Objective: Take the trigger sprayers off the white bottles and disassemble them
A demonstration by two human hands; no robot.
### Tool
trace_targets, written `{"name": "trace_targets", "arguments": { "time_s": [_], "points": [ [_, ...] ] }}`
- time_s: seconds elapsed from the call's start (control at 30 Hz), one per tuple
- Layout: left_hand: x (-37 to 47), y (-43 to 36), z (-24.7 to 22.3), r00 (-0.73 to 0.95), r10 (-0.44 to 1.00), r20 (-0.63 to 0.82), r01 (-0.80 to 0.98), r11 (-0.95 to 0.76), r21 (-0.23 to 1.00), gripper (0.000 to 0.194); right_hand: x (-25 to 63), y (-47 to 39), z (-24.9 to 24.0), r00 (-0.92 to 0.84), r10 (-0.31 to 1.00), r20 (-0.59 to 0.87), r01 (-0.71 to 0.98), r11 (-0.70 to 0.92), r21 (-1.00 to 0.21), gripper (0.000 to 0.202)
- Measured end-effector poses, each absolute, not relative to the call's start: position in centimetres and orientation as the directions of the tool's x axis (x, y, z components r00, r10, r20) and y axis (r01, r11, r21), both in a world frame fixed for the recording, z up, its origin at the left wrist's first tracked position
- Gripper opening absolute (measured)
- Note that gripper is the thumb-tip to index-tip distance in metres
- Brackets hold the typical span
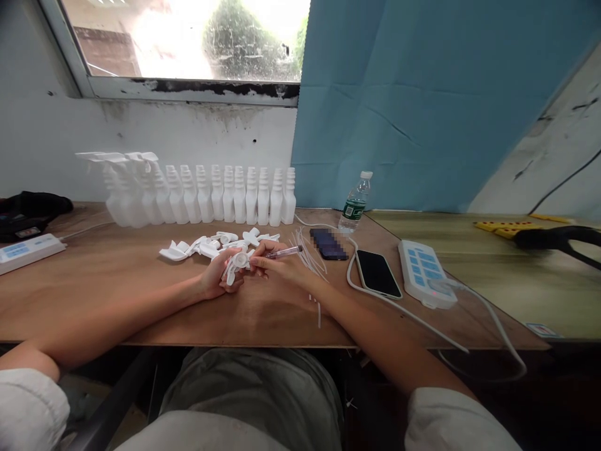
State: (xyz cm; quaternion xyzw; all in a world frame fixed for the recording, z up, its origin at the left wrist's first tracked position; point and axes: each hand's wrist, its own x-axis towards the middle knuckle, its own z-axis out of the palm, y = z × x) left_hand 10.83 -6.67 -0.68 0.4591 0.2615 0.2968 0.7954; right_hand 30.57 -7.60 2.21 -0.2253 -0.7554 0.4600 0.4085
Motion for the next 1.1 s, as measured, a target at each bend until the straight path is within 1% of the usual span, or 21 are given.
{"name": "trace_targets", "arguments": {
  "time_s": [0.07, 0.13, 0.17, 0.2, 0.27, 0.33, 0.4, 0.5, 0.57, 0.63, 0.7, 0.73, 0.8, 0.83, 0.9, 0.97, 1.1],
  "points": [
    [10.8, -6.7, -0.4, 0.685, 0.719, -0.120, -0.277, 0.408, 0.870, 0.048, 30.4, -8.0, 2.6, -0.525, 0.656, 0.542, 0.091, 0.677, -0.731, 0.017],
    [10.9, -6.8, -0.1, 0.677, 0.725, -0.125, -0.288, 0.417, 0.862, 0.048, 30.4, -8.5, 3.2, -0.558, 0.555, 0.617, 0.217, 0.815, -0.537, 0.012],
    [10.9, -6.9, 0.0, 0.669, 0.731, -0.135, -0.285, 0.420, 0.862, 0.048, 30.4, -8.8, 3.4, -0.594, 0.509, 0.623, 0.250, 0.852, -0.459, 0.012],
    [10.9, -6.9, 0.1, 0.663, 0.734, -0.146, -0.277, 0.422, 0.863, 0.048, 30.5, -9.0, 3.7, -0.629, 0.473, 0.617, 0.261, 0.876, -0.406, 0.013],
    [11.0, -7.0, 0.1, 0.658, 0.737, -0.157, -0.266, 0.422, 0.867, 0.048, 30.7, -9.2, 3.9, -0.652, 0.434, 0.622, 0.256, 0.898, -0.358, 0.016],
    [11.0, -7.1, 0.1, 0.662, 0.735, -0.149, -0.268, 0.417, 0.869, 0.048, 30.9, -9.0, 3.6, -0.624, 0.434, 0.651, 0.252, 0.899, -0.358, 0.015],
    [11.1, -7.1, 0.0, 0.671, 0.728, -0.141, -0.271, 0.418, 0.867, 0.049, 31.2, -8.6, 3.2, -0.564, 0.466, 0.682, 0.270, 0.884, -0.381, 0.014],
    [11.1, -7.0, 0.2, 0.663, 0.733, -0.151, -0.266, 0.420, 0.868, 0.049, 31.7, -7.8, 2.5, -0.423, 0.538, 0.729, 0.328, 0.841, -0.430, 0.013],
    [10.9, -6.9, 0.7, 0.623, 0.770, -0.139, -0.259, 0.370, 0.892, 0.048, 32.0, -7.1, 2.4, -0.327, 0.581, 0.746, 0.384, 0.803, -0.457, 0.015],
    [10.5, -6.6, 1.4, 0.539, 0.840, -0.063, -0.235, 0.222, 0.946, 0.048, 32.3, -6.5, 2.4, -0.265, 0.620, 0.738, 0.440, 0.759, -0.480, 0.019],
    [9.8, -6.2, 2.1, 0.426, 0.902, 0.069, -0.149, -0.005, 0.989, 0.047, 32.7, -6.0, 2.5, -0.239, 0.662, 0.710, 0.493, 0.713, -0.499, 0.024],
    [9.3, -5.9, 2.5, 0.360, 0.921, 0.146, -0.078, -0.126, 0.989, 0.045, 32.9, -5.8, 2.5, -0.231, 0.682, 0.694, 0.515, 0.691, -0.507, 0.027],
    [8.2, -5.2, 2.9, 0.249, 0.923, 0.293, 0.126, -0.330, 0.935, 0.042, 33.2, -5.3, 2.5, -0.219, 0.711, 0.668, 0.547, 0.656, -0.520, 0.030],
    [7.7, -4.8, 3.0, 0.216, 0.911, 0.350, 0.237, -0.397, 0.887, 0.040, 33.4, -5.2, 2.5, -0.208, 0.721, 0.661, 0.556, 0.644, -0.526, 0.031],
    [6.6, -3.9, 3.0, 0.220, 0.881, 0.418, 0.423, -0.472, 0.773, 0.039, 33.6, -4.9, 2.4, -0.181, 0.731, 0.658, 0.566, 0.625, -0.537, 0.031],
    [5.7, -2.9, 2.6, 0.269, 0.869, 0.414, 0.531, -0.493, 0.689, 0.041, 33.7, -4.6, 2.4, -0.161, 0.742, 0.651, 0.586, 0.603, -0.541, 0.031],
    [4.7, -1.4, 2.1, 0.352, 0.865, 0.359, 0.631, -0.502, 0.591, 0.049, 33.8, -4.4, 2.2, -0.137, 0.756, 0.640, 0.615, 0.572, -0.543, 0.027]
  ]
}}
